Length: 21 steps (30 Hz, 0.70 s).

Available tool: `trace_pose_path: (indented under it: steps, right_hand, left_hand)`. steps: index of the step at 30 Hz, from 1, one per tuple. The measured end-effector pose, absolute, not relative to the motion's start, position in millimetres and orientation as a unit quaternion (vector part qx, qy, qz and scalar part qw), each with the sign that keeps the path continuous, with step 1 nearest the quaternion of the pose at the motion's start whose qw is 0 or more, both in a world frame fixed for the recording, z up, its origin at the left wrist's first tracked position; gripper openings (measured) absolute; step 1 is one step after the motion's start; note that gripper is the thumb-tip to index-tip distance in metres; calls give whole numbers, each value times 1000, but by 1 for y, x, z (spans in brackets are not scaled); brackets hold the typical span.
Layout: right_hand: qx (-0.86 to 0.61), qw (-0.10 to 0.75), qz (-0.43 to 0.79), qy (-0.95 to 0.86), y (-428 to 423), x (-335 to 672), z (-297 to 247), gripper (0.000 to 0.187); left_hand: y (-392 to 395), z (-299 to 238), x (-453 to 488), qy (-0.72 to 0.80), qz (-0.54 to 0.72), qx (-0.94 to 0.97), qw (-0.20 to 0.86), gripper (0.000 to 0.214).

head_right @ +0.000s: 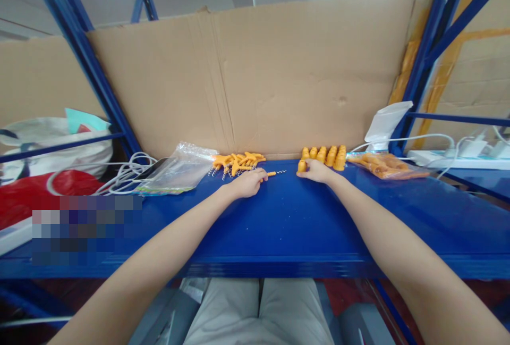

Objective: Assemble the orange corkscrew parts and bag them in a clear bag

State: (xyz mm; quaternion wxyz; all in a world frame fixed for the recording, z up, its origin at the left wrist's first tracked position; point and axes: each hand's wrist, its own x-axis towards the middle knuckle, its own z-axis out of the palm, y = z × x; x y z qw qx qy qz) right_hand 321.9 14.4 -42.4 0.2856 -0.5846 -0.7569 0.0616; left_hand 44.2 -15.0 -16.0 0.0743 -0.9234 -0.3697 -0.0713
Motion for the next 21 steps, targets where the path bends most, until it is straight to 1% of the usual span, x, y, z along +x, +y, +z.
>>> trace_pose_path:
  steps: [4, 7, 9, 12, 15, 18, 21]
  right_hand:
    - [-558, 275, 114, -775, 12, 311, -43, 22]
    - [-544, 284, 118, -780, 11, 303, -46, 22]
    - [-541, 294, 110, -781, 12, 299, -48, 24]
    - [-563, 273, 60, -778, 9, 293, -47, 27]
    - [-608, 225, -33, -761, 2, 289, -39, 27]
    - [-618, 190, -94, -757, -5, 287, -30, 23]
    - [-611, 182, -106, -763, -6, 291, -27, 22]
  left_hand:
    - [-16, -13, 40, -439, -86, -892, 57, 30]
    - [-15, -13, 40, -469, -96, -876, 52, 36]
    - [-13, -15, 40, -480, -105, -869, 62, 36]
    - [-10, -18, 41, -507, -126, -850, 76, 36]
    - [-8, -19, 42, -535, -147, -829, 73, 41]
    - [-8, -16, 43, -574, -135, -807, 40, 43]
    - [-7, -12, 42, -593, -107, -798, -12, 36]
